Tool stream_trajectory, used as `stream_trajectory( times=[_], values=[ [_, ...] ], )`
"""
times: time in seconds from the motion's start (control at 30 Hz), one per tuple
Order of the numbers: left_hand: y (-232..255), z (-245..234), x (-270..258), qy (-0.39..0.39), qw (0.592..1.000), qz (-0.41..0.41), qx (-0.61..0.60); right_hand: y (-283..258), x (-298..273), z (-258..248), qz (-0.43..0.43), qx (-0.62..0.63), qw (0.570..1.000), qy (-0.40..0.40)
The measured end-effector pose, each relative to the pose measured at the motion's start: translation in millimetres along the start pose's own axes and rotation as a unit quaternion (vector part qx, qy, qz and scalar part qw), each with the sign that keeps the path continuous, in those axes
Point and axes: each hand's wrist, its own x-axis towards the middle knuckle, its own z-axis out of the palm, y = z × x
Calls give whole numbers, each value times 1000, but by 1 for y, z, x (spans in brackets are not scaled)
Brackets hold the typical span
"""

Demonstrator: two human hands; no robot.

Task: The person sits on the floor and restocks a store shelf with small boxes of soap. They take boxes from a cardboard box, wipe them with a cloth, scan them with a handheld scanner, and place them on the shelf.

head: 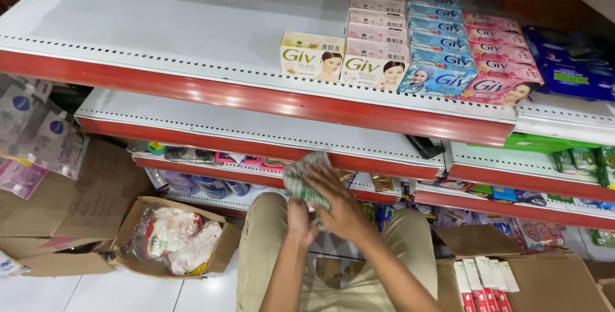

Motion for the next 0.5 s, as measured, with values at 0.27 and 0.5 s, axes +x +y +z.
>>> stream_trajectory(
  times=[0.27,0.5],
  values=[
    [10,-15,3,-88,996,-33,-5,22,-104,-27,199,173,964,19],
    [9,49,-21,-73,990,-39,117,-34,-19,-65,25,-7,996,80]
  ],
)
